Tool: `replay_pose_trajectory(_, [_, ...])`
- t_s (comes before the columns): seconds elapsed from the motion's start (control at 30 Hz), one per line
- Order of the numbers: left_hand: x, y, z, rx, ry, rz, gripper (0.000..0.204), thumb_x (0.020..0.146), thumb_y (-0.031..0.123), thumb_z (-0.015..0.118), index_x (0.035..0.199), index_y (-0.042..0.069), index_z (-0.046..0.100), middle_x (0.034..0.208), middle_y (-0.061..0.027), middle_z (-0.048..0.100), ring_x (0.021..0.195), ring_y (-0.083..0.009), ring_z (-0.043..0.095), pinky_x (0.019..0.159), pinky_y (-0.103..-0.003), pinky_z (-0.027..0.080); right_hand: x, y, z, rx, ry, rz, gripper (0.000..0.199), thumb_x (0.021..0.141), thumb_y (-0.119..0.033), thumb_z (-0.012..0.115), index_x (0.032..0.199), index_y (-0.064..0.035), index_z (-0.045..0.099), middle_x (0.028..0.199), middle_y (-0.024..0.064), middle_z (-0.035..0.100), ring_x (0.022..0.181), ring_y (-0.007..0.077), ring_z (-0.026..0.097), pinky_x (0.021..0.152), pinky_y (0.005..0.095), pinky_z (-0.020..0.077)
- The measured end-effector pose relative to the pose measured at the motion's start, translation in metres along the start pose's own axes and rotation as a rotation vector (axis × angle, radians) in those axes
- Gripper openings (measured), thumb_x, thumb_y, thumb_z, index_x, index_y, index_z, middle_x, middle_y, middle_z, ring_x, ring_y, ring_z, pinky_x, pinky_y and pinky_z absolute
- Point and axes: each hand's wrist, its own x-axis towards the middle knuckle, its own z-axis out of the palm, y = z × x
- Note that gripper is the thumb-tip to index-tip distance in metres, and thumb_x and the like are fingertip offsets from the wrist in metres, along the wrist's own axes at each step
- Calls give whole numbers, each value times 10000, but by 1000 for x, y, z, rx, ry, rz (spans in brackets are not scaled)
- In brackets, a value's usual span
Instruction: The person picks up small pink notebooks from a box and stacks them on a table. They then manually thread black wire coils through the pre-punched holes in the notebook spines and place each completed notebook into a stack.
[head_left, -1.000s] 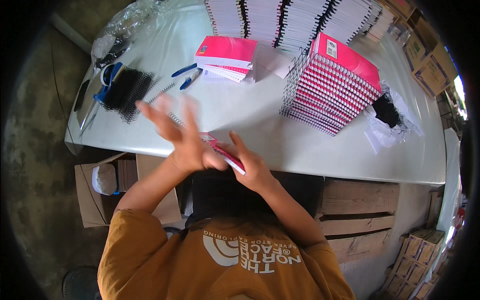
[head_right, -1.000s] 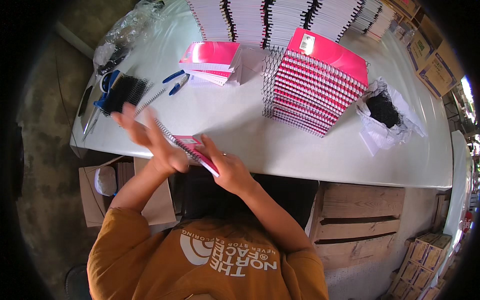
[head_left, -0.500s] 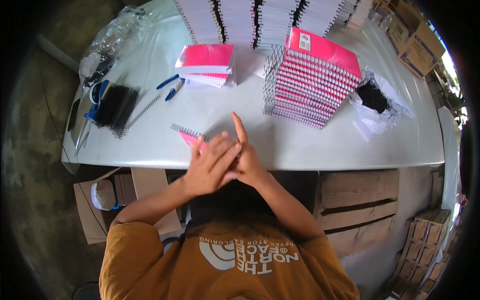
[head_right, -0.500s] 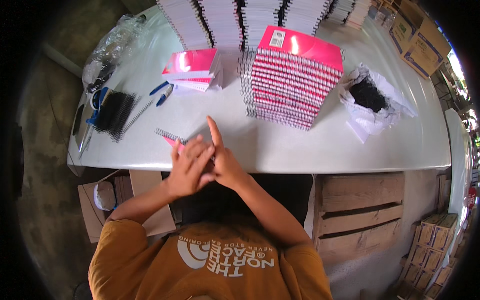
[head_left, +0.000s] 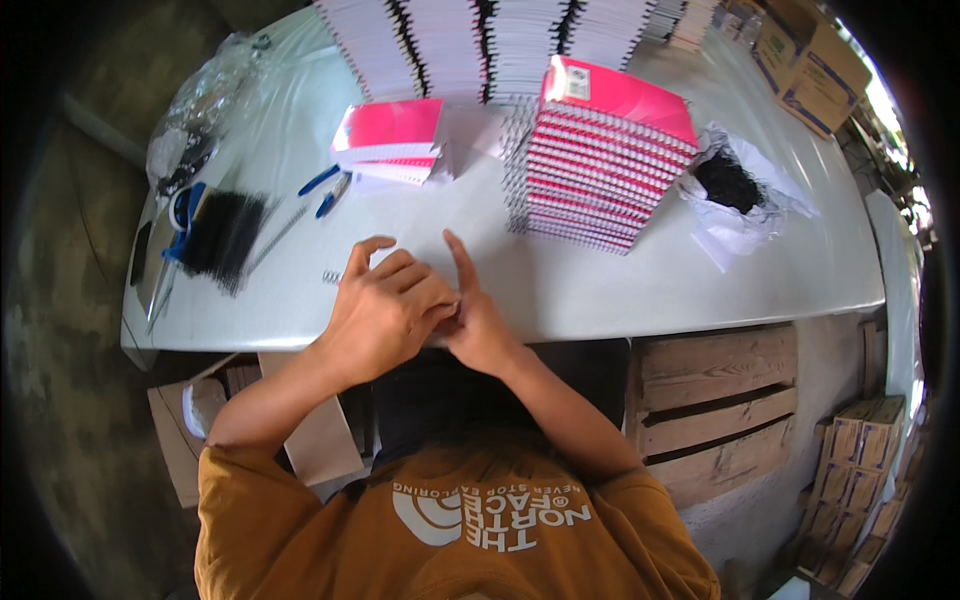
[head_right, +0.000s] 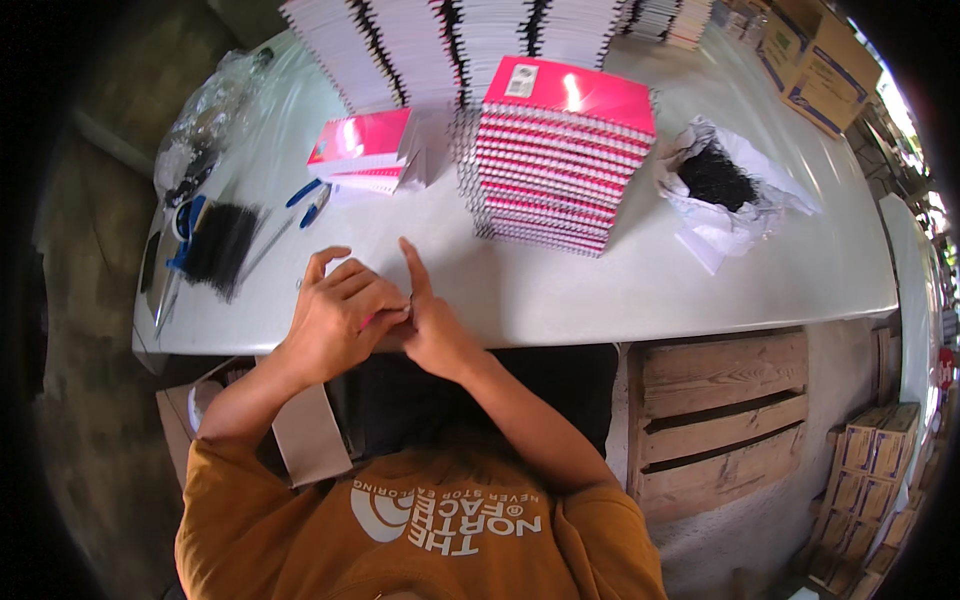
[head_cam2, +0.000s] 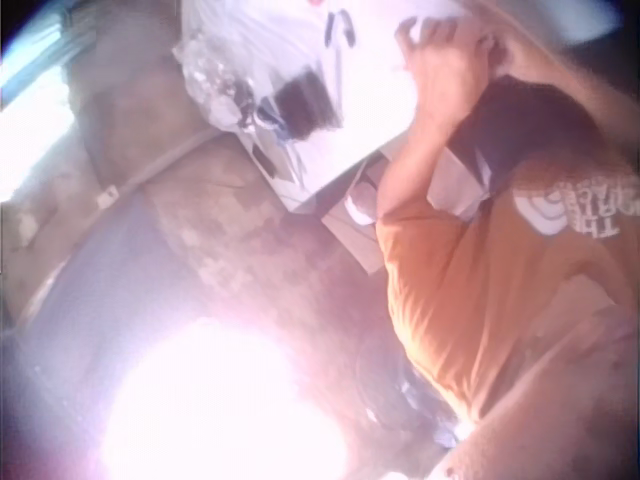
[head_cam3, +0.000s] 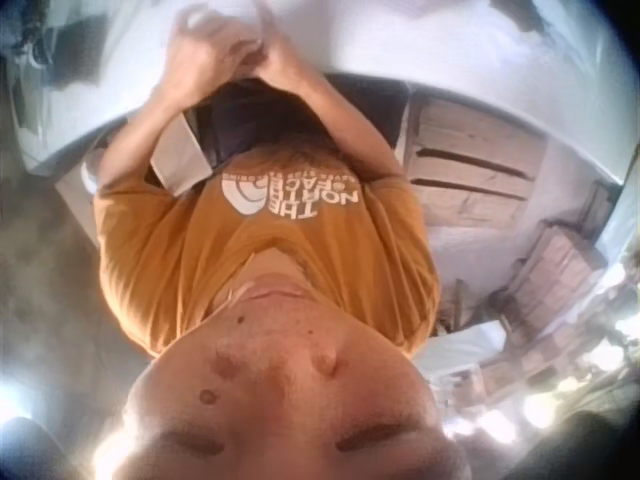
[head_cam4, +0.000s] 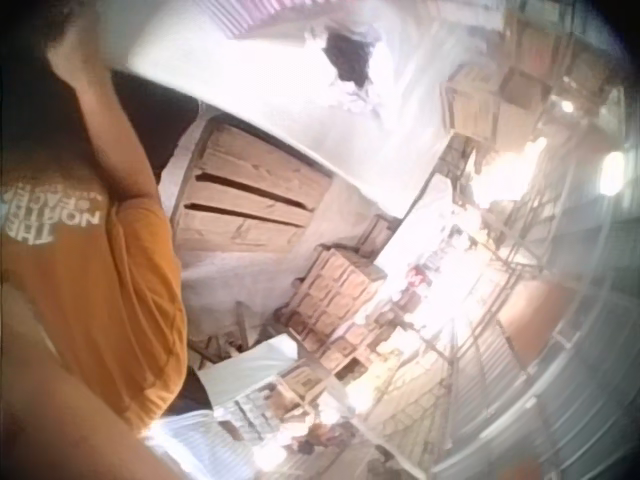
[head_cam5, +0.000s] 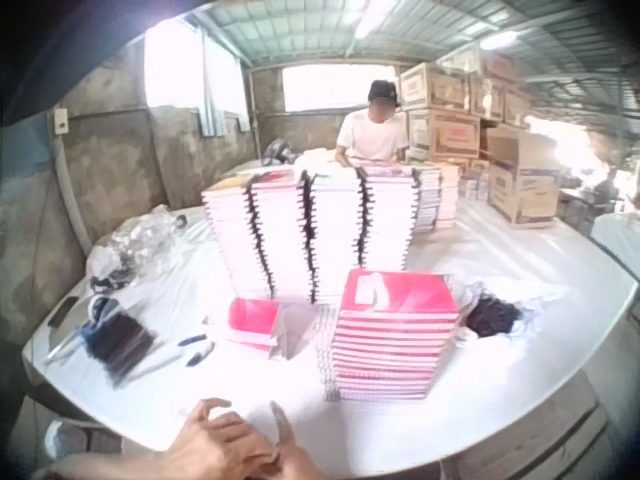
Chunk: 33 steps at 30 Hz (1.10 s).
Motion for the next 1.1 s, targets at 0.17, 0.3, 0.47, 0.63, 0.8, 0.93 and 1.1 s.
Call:
replay_pose_trajectory(0.17, [18, 12, -11, -39, 121, 59, 175, 622, 180, 767, 733, 141, 638, 720, 17, 602, 775, -180, 579, 836, -373, 368, -5, -28, -17, -30, 18, -79, 825, 824, 52, 550, 1434, -66, 9, 858, 204, 603, 814, 341, 625, 753, 398, 480])
replay_pose_trajectory(0.3, [54, 31, -38, -74, 208, 131, 253, 601, 242, 790, 784, 144, 645, 764, 4, 608, 770, -205, 579, 823, -368, 362, 0, -72, -53, -123, 119, -268, 724, 840, 77, 529, 1389, -45, 74, 1099, 200, 496, 864, 272, 584, 793, 380, 472])
replay_pose_trajectory(0.47, [103, 57, -45, -731, 694, -34, 318, 729, 163, 743, 1006, 110, 596, 870, -101, 623, 844, -185, 584, 834, -338, 416, 16, -125, -116, -429, 505, -714, 458, 855, -7, 566, 1264, 15, 360, 1181, 163, 475, 1031, 220, 521, 911, 320, 419])
replay_pose_trajectory(0.63, [157, 73, -9, -1295, 771, -108, 223, 879, 23, 576, 1100, 53, 572, 1023, -122, 632, 955, -135, 581, 803, -285, 473, 55, -128, -141, -312, 976, -585, 573, 957, -311, 448, 1344, 72, 269, 1306, 236, 404, 1210, 326, 402, 1051, 389, 273])
replay_pose_trajectory(0.8, [199, 45, 19, 98, 502, -16, 331, 861, 251, 606, 1151, 95, 583, 1105, -99, 622, 1021, -304, 565, 898, -459, 413, 58, -74, -195, -36, 1086, -341, 708, 981, -457, 314, 1384, 113, 198, 1432, 294, 247, 1364, 354, 215, 1120, 391, 137])
replay_pose_trajectory(0.93, [184, 34, 30, 14, 806, -148, 429, 845, 360, 630, 1142, 51, 608, 1096, -153, 613, 1122, -317, 512, 926, -405, 408, 57, -82, -177, -131, 1068, -284, 507, 981, -380, 408, 1234, 46, 517, 1139, 187, 611, 1027, 268, 588, 904, 334, 431])
replay_pose_trajectory(1.1, [189, 12, 49, -519, 969, -483, 341, 869, 255, 649, 675, -9, 554, 782, -113, 587, 649, -165, 521, 569, -309, 404, 73, -67, -165, -399, 1263, -474, 162, 830, -152, 681, 876, 0, 650, 802, 110, 645, 772, 191, 588, 700, 304, 469])
